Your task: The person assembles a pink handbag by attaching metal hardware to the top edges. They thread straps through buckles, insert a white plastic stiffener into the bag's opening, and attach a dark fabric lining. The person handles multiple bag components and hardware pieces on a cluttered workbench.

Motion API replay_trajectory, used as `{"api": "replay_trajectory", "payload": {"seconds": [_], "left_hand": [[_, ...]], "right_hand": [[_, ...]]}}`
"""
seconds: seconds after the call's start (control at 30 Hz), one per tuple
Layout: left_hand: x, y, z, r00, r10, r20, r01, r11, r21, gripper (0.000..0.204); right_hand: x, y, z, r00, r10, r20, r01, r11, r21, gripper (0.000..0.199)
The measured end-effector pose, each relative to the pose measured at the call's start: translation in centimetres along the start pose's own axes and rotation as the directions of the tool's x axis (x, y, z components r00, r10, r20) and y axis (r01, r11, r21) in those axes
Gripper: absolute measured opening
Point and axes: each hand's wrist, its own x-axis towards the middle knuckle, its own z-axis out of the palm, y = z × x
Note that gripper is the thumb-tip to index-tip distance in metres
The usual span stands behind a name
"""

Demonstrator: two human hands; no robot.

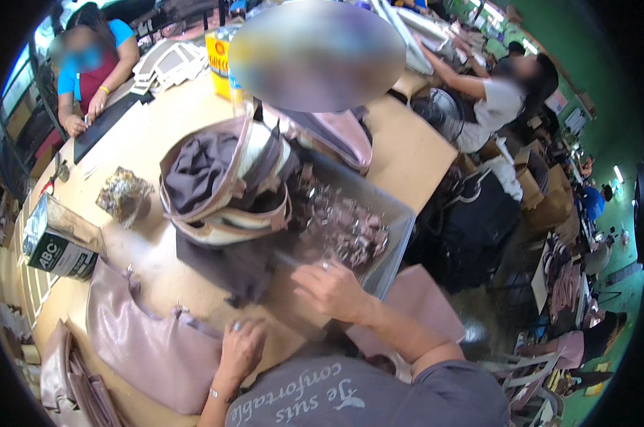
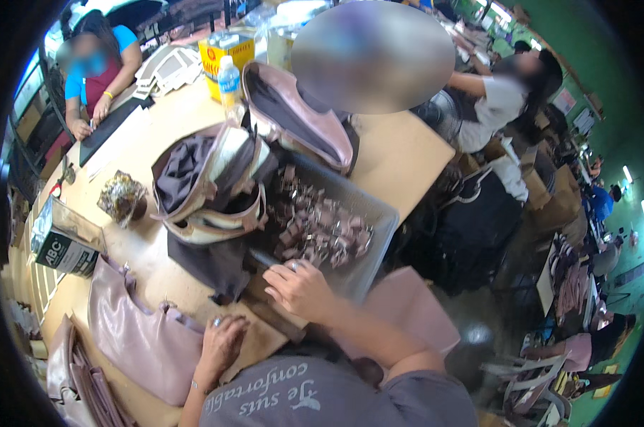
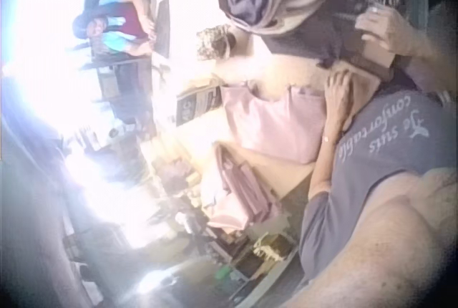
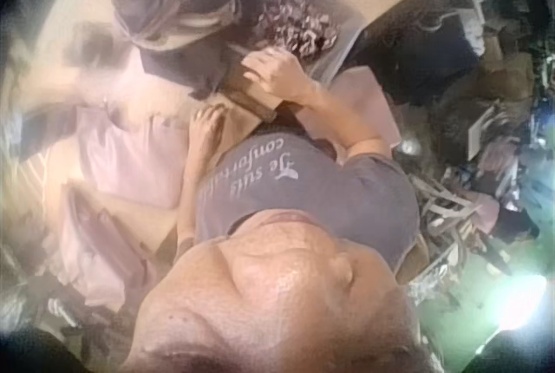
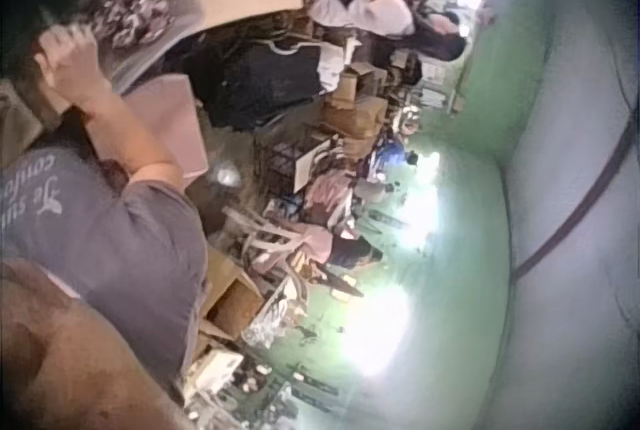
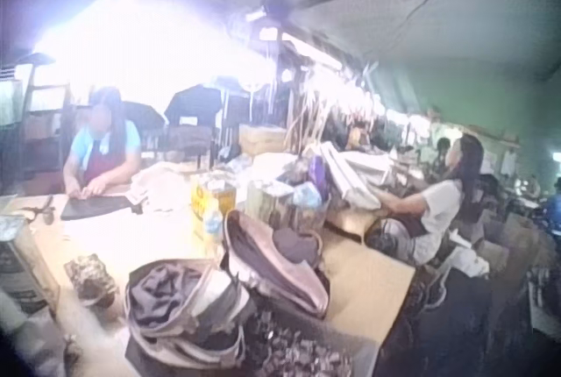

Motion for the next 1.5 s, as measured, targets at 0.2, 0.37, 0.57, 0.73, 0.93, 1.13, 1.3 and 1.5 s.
{"api": "replay_trajectory", "payload": {"seconds": [0.2, 0.37, 0.57, 0.73, 0.93, 1.13, 1.3, 1.5], "left_hand": [[-1.9, -0.3, -3.1, 0.978, -0.184, -0.099, 0.185, 0.983, -0.004, 0.019], [-3.4, -0.8, -3.1, 0.972, -0.208, -0.112, 0.204, 0.978, -0.048, 0.018], [-2.1, 0.0, -2.4, 0.99, -0.136, -0.036, 0.134, 0.99, -0.046, 0.017], [-0.3, 0.5, -1.3, 1.0, 0.004, 0.007, -0.003, 0.999, -0.041, 0.022], [-1.0, 0.4, -1.6, 0.998, 0.065, 0.007, -0.065, 0.997, -0.033, 0.022], [-5.2, -1.1, -4.2, 0.944, -0.156, -0.29, 0.186, 0.979, 0.081, 0.03], [-10.9, -0.1, -3.2, 0.872, -0.423, -0.247, 0.469, 0.866, 0.174, 0.062], [-16.0, -1.4, -3.4, 0.738, -0.621, -0.264, 0.673, 0.643, 0.365, 0.084]], "right_hand": [[-0.6, -3.1, 2.1, 0.966, -0.175, -0.188, 0.195, 0.976, 0.098, 0.02], [-4.7, 1.2, -2.8, 0.92, 0.055, -0.389, -0.084, 0.995, -0.057, 0.016], [-13.0, 6.1, -8.4, 0.496, 0.745, -0.446, -0.654, 0.659, 0.373, 0.011], [-11.9, 1.0, -5.6, 0.615, 0.788, 0.035, -0.64, 0.473, 0.606, 0.013], [-7.0, -5.6, 0.2, 0.885, 0.266, 0.382, -0.459, 0.631, 0.625, 0.012], [-1.5, -7.9, 5.8, 0.898, -0.135, 0.418, -0.136, 0.818, 0.558, 0.018], [2.0, -9.7, 9.8, 0.919, -0.146, 0.366, -0.119, 0.783, 0.611, 0.029], [4.4, -13.6, 11.7, 0.71, -0.071, 0.701, -0.536, 0.591, 0.603, 0.031]]}}
